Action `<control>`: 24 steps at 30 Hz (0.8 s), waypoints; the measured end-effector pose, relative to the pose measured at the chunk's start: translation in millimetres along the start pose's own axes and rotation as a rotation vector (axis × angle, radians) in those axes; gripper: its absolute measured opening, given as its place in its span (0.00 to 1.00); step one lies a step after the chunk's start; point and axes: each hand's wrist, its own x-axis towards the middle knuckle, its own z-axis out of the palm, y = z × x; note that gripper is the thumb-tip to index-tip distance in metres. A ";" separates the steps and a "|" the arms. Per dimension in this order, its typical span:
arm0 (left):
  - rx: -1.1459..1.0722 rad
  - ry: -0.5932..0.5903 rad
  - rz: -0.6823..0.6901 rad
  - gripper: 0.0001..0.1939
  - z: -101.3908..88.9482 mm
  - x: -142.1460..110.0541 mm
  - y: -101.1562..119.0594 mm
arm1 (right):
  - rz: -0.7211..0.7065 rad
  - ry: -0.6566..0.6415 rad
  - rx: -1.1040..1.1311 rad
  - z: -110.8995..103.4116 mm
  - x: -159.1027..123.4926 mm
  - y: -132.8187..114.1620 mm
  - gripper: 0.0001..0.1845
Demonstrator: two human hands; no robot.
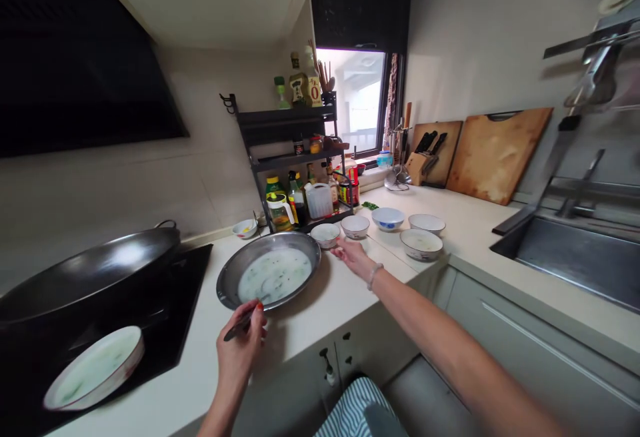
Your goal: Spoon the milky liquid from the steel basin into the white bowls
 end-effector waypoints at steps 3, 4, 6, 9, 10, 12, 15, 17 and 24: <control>-0.004 -0.017 0.006 0.34 3.3 -4.4 0.6 | 0.034 -0.077 -0.049 -28.4 -34.1 -4.0 0.07; -0.003 -0.015 0.012 0.34 4.3 -5.7 1.3 | 0.046 -0.101 -0.064 -40.3 -46.1 -6.3 0.06; -0.003 -0.014 0.027 0.33 6.4 -7.2 2.4 | 0.054 -0.170 -0.120 -65.4 -67.5 -12.2 0.03; 0.012 -0.012 0.042 0.31 9.7 -7.6 1.5 | 0.053 -0.195 -0.186 -96.6 -84.7 -21.7 0.06; 0.024 -0.013 0.051 0.31 10.6 -7.4 0.1 | 0.046 -0.183 -0.190 -103.0 -85.1 -24.6 0.06; 0.069 -0.016 0.082 0.31 11.5 -7.6 -3.9 | 0.040 -0.135 -0.189 -107.8 -78.0 -29.8 0.05; 0.139 0.000 0.124 0.34 9.0 -12.4 -11.7 | 0.016 -0.024 -0.142 -97.1 -51.0 -36.5 0.06; 0.135 0.020 0.111 0.36 4.0 -20.8 -17.7 | 0.005 0.054 -0.109 -83.7 -26.9 -40.3 0.08; 0.027 0.042 -0.077 0.32 -27.7 -78.0 -53.0 | -0.030 0.204 -0.086 -50.0 44.5 -50.7 0.07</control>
